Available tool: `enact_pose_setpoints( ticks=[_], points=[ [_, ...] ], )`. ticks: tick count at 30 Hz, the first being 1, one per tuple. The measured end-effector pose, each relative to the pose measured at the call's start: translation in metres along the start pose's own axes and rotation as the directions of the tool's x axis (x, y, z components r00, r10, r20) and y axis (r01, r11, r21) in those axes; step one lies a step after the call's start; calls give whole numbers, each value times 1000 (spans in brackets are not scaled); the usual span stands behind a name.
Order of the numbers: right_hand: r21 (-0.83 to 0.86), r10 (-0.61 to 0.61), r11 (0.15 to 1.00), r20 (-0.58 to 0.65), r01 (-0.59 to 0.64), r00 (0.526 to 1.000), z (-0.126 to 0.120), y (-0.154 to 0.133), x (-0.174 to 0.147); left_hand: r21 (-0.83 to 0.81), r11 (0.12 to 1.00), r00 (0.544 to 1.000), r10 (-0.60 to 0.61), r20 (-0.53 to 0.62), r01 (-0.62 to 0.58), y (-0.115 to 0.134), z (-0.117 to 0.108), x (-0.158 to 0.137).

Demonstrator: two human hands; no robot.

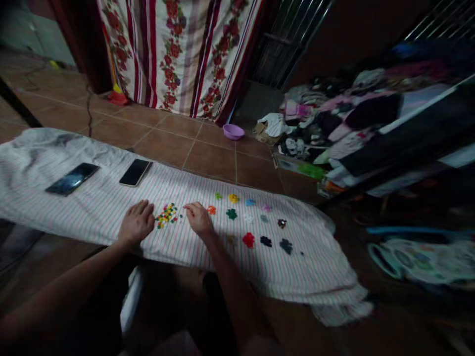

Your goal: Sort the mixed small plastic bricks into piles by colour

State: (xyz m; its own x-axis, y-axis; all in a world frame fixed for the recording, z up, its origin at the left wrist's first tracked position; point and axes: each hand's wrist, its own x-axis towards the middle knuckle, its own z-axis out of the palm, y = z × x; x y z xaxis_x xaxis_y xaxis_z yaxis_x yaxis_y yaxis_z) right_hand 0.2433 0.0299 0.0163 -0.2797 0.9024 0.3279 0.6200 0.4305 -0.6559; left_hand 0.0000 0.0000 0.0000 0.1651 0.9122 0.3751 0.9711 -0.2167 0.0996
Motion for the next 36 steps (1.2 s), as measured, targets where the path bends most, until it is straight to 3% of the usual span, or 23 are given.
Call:
enact_pose_setpoints(
  ticks=[6, 13, 20, 26, 32, 36],
  points=[
    [-204, 64, 979, 155, -32, 986, 25, -23, 10, -28, 999, 1000, -27, -16, 26, 1, 1, -2],
    [-395, 118, 919, 275, 1, 954, 31, -36, 15, -47, 998, 999, -36, -36, 34, 1, 4, -1],
    [-412, 154, 910, 253, -38, 955, 27, -31, 14, -53, 998, 998, -39, -44, 37, 0, 6, -1],
    [-381, 73, 924, 264, 35, 962, 33, -36, 13, -49, 998, 998, -35, -56, 32, 0, 6, -2],
    [-414, 101, 910, 268, 19, 958, 35, -37, 12, -72, 997, 998, -39, -45, 36, 1, 5, -2],
    [-399, 45, 915, 255, 63, 966, 38, -38, 11, -58, 998, 998, -42, -42, 40, 1, 5, -2]
  ],
)
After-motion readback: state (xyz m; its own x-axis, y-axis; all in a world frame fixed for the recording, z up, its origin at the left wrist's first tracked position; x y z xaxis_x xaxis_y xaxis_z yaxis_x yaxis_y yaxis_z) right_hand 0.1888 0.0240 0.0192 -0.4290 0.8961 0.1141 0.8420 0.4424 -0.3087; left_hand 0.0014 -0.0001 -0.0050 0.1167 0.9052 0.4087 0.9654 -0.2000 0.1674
